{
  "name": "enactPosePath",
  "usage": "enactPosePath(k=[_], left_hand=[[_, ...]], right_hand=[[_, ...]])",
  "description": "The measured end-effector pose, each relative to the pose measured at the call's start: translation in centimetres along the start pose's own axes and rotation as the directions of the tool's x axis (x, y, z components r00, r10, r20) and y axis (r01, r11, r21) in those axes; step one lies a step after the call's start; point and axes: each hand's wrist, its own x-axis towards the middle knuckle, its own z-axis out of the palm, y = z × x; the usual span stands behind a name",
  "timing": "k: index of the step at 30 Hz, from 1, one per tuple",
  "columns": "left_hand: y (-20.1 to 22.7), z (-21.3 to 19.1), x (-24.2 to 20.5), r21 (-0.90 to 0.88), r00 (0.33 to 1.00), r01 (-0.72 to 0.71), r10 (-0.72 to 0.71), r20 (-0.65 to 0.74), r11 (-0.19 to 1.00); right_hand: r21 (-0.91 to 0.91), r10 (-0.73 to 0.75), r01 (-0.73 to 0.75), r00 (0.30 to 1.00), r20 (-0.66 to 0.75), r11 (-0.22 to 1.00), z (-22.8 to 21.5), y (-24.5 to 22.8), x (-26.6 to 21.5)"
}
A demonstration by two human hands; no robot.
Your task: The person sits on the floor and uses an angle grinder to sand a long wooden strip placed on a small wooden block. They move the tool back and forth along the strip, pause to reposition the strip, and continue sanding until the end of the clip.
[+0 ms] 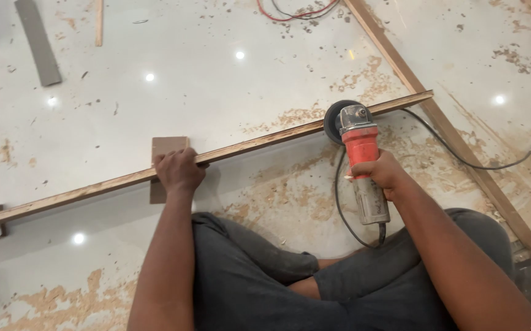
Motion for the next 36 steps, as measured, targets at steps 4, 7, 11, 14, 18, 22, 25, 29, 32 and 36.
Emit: enactPosePath(k=[4, 7, 11, 14, 18, 22, 25, 29, 32, 36], left_hand=[[0.3, 0.1, 0.0, 0.05, 0.995, 0.04, -0.044, 0.09, 0.998], [0.2, 0.2, -0.1, 0.058, 0.997, 0.03, -0.033, 0.066, 0.998], [0.2, 0.5, 0.1, 0.104, 0.998, 0.02, -0.027, 0.065, 0.994], [0.1, 0.7, 0.0, 0.109, 0.998, 0.016, -0.021, 0.053, 0.994], [0.1, 0.7, 0.0, 0.107, 0.999, 0.027, -0.03, 0.029, 0.994], [0.0, 0.9, -0.1, 0.098, 0.999, 0.033, -0.033, 0.006, 0.995], [0.1, 0.7, 0.0, 0.075, 0.992, 0.08, -0.087, 0.09, 0.994], [0.2, 0.3, 0.1, 0.034, 0.999, 0.04, -0.04, -0.003, 0.999], [0.2, 0.4, 0.1, 0.032, 0.997, 0.062, -0.063, 0.035, 0.998], [-0.2, 0.9, -0.1, 0.026, 1.0, 0.005, -0.004, -0.03, 1.0]], right_hand=[[0.026, 0.0, 0.0, 1.0, -0.012, 1.0, -3.1, 0.3, 1.2], [0.027, 0.008, -0.007, 0.999, -0.033, 1.0, -4.8, -0.1, 1.7], [0.119, 0.066, -0.053, 0.992, -0.105, 0.991, -6.9, -1.3, 1.7], [0.137, 0.084, -0.067, 0.989, -0.12, 0.988, -9.0, -0.7, 2.7], [0.158, 0.099, -0.083, 0.99, -0.098, 0.984, -9.8, -0.2, 3.5], [0.117, 0.096, -0.087, 0.993, -0.068, 0.989, -6.3, -0.6, 2.9], [0.063, 0.027, -0.025, 0.999, -0.022, 0.998, -2.7, -0.2, 2.8], [0.045, 0.007, -0.012, 0.993, 0.114, 0.999, 3.3, -1.5, 1.3], [-0.013, -0.007, 0.009, 0.99, 0.143, 1.0, 7.4, -1.8, 1.0], [-0.138, -0.002, 0.027, 0.984, 0.179, 0.99, 12.0, -1.9, 0.5]])
